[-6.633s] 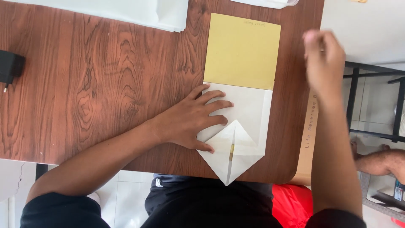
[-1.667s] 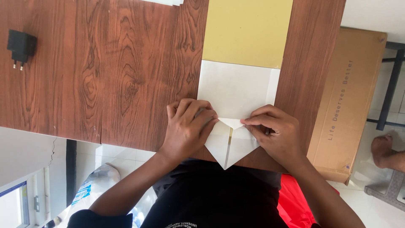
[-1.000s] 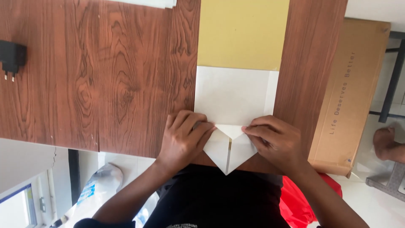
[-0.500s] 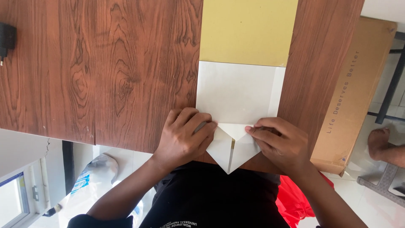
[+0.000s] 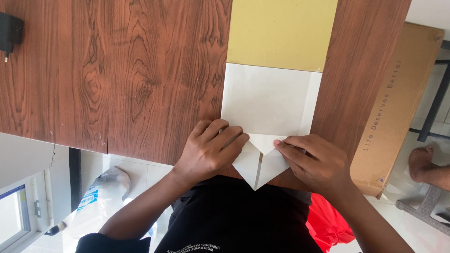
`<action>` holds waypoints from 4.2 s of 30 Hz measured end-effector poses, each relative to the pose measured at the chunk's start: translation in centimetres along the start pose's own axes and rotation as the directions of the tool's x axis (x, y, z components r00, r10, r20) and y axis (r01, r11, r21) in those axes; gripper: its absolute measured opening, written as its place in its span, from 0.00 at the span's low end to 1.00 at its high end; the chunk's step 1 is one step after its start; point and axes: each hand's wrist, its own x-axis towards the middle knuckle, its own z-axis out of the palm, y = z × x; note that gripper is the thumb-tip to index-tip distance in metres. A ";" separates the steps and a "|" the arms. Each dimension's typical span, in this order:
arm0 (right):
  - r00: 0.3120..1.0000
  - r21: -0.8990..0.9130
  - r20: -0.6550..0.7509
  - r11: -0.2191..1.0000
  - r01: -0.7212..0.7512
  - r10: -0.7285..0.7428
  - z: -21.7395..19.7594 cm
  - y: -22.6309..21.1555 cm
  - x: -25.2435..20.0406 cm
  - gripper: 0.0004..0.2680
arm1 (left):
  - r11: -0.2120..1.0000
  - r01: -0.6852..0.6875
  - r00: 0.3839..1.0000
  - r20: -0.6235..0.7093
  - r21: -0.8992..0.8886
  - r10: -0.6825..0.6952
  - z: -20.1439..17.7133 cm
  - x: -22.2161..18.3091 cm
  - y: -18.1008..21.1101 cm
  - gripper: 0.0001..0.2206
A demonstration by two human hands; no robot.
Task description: Manually folding and applying glue to the bottom of bags to seal them.
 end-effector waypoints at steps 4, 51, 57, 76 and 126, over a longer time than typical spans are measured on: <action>0.998 -0.026 0.039 0.999 0.046 -0.045 -0.1 -0.1 0.1 0.06 | 1.000 -0.007 1.000 0.003 -0.017 0.007 0.2 -0.2 0.0 0.04; 0.965 -0.365 0.254 0.930 0.042 0.056 -1.6 -3.3 -2.2 0.14 | 0.990 -0.129 0.943 0.316 0.059 0.104 -2.6 -1.2 2.9 0.17; 0.969 -0.403 0.246 0.912 0.079 0.025 -1.4 -4.2 -2.6 0.17 | 0.973 -0.188 0.935 0.326 0.131 0.137 -2.1 -2.3 3.0 0.23; 0.863 -0.319 0.416 0.935 -0.158 0.288 -3.5 -6.7 -2.1 0.16 | 0.990 -0.111 0.940 0.334 0.089 0.075 -3.3 -1.6 4.3 0.13; 0.692 0.252 -0.207 0.721 -0.645 0.691 -0.9 2.4 -1.0 0.05 | 0.971 0.023 0.984 0.179 -0.237 0.020 -1.8 -2.2 0.8 0.11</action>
